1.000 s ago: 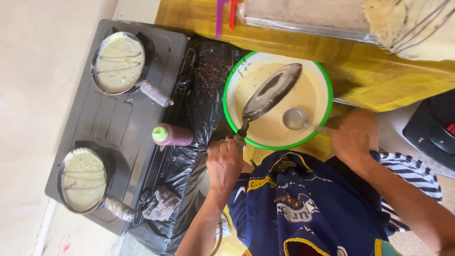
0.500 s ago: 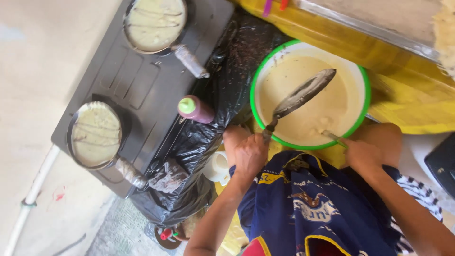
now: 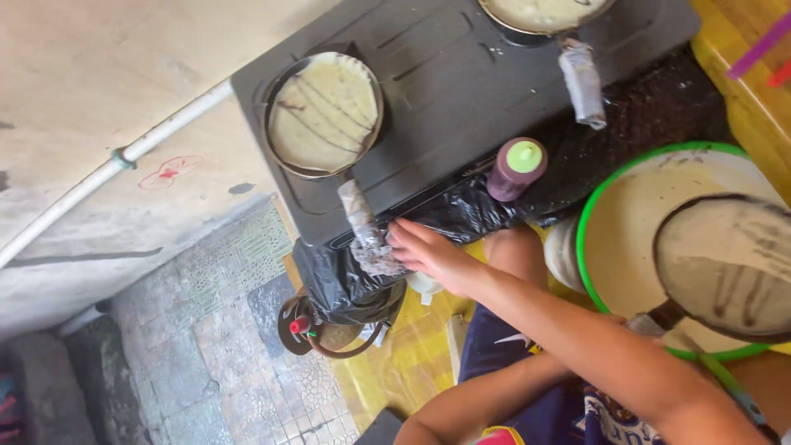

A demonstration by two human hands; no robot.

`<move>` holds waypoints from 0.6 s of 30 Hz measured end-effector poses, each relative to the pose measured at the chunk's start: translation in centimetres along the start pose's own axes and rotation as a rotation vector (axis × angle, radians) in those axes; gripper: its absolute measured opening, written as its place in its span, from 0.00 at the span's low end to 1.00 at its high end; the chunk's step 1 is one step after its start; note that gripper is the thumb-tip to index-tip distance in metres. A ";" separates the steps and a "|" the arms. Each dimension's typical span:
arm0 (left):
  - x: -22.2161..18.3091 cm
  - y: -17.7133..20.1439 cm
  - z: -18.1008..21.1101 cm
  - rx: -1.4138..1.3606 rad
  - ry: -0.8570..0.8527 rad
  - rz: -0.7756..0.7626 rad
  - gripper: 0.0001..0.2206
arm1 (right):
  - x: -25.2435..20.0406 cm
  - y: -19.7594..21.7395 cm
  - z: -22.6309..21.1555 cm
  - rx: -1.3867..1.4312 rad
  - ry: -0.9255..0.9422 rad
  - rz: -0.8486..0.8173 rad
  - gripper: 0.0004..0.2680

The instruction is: Preparing thin crepes by pouring batter into pans, spreading it, adding chocolate drizzle, and removing the finished product.

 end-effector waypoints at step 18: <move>-19.0 25.7 25.5 -0.580 -0.758 0.608 0.09 | -13.7 3.5 -12.1 0.222 0.264 -0.265 0.13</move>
Point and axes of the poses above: each hand's wrist, its own x-axis towards the middle knuckle, its own y-axis out of the back of the hand, z = x × y, the point moved 5 cm from there along x, towards the middle knuckle, and after that the axes turned 12 degrees about -x, right-handed, at the moved point
